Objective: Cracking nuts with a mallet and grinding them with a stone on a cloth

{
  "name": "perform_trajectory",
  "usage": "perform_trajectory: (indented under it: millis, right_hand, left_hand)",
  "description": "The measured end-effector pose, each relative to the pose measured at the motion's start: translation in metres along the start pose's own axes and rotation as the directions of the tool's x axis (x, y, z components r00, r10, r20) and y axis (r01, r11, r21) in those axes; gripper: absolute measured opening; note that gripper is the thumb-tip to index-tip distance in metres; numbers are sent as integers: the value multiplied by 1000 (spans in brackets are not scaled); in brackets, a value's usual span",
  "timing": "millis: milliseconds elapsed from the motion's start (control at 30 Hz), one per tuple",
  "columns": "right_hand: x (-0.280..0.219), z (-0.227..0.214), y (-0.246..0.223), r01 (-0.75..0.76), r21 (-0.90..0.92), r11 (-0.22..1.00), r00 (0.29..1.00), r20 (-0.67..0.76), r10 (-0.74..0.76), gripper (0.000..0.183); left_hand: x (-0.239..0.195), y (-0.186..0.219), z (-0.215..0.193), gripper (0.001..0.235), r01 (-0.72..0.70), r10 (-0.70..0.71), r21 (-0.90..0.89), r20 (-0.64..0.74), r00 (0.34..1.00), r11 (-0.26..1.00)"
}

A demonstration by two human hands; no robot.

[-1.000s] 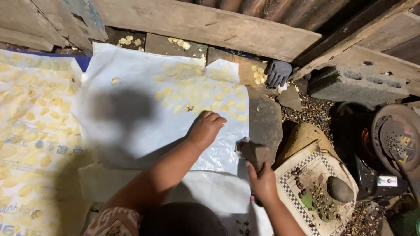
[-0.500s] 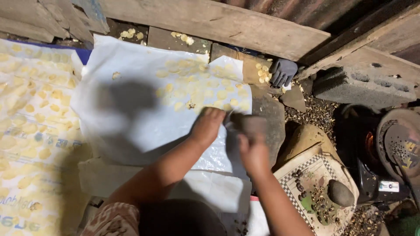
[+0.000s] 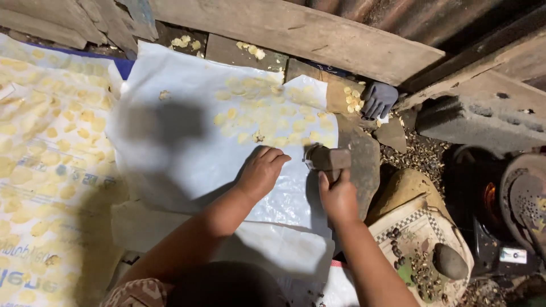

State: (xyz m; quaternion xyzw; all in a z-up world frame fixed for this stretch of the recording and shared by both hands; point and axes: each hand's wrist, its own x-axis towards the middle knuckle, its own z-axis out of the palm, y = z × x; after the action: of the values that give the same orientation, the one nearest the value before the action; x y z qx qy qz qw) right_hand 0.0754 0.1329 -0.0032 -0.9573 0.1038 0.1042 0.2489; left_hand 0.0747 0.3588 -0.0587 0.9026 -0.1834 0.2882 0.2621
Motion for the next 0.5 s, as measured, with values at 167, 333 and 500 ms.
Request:
perform_trajectory:
  millis: [167,333,500]
  right_hand:
    - [20,-47,-14,96,-20,995,993,75,-94,59]
    - [-8,-28,-28,121,-17,993,992,-36,-121,59]
    - [-19,-64,-36,-25,128,991,999,26,22,46]
  left_hand:
    - [-2,2,7,14,37,-35,39,-52,998,999]
    - [5,1,7,4,103,-104,-22,-46,994,994]
    - [15,20,46,12,113,-112,-37,41,993,993]
